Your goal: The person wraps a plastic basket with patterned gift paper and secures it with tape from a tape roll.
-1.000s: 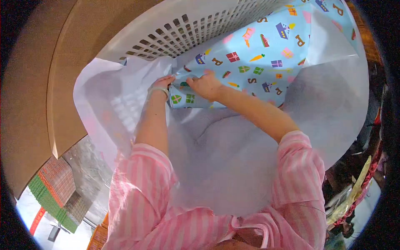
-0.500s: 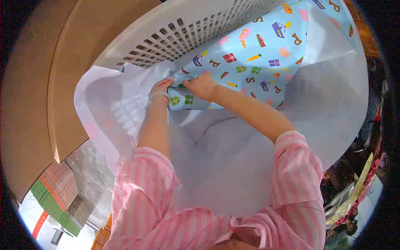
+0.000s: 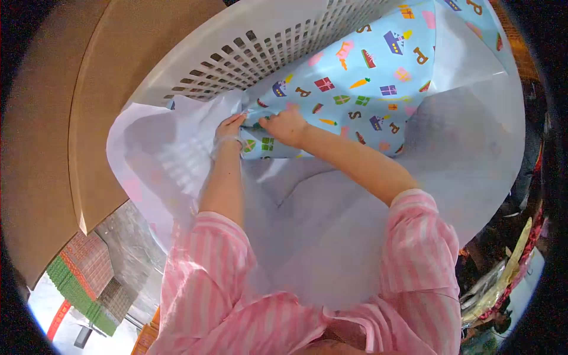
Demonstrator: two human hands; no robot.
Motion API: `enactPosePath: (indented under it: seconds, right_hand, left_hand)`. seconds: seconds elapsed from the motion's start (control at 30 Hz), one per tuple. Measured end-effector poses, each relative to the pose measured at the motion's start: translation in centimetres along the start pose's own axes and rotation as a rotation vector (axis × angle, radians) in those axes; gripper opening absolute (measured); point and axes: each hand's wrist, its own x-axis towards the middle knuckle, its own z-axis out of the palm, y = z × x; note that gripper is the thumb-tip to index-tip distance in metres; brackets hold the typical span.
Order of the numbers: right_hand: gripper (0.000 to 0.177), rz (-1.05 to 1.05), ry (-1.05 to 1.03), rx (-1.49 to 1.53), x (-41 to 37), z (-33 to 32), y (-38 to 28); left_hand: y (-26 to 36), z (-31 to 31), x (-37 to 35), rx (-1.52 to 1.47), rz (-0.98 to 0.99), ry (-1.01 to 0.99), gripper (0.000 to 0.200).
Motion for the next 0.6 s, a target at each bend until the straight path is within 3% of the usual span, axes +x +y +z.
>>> enactPosePath:
  seconds: [0.07, 0.17, 0.5, 0.6]
  right_hand:
    - [0.022, 0.017, -0.002, 0.010, -0.3, -0.9, -0.3]
    - [0.022, 0.017, 0.059, 0.002, 0.3, 0.8, -0.1]
    - [0.020, 0.025, 0.072, 0.052, 0.5, 1.1, -0.2]
    - [0.021, 0.028, 0.051, -0.011, -0.4, 0.2, 0.1]
  left_hand:
    - [2.3, 1.2, -2.6, 0.080, -0.012, 0.067, 0.026]
    - [-1.4, -0.5, 1.1, 0.129, 0.086, 0.040, 0.027]
    - [-1.0, -0.1, 0.0, 0.036, 0.110, 0.018, 0.027]
    - [-0.7, 0.1, 0.0, 0.211, 0.130, 0.077, 0.026]
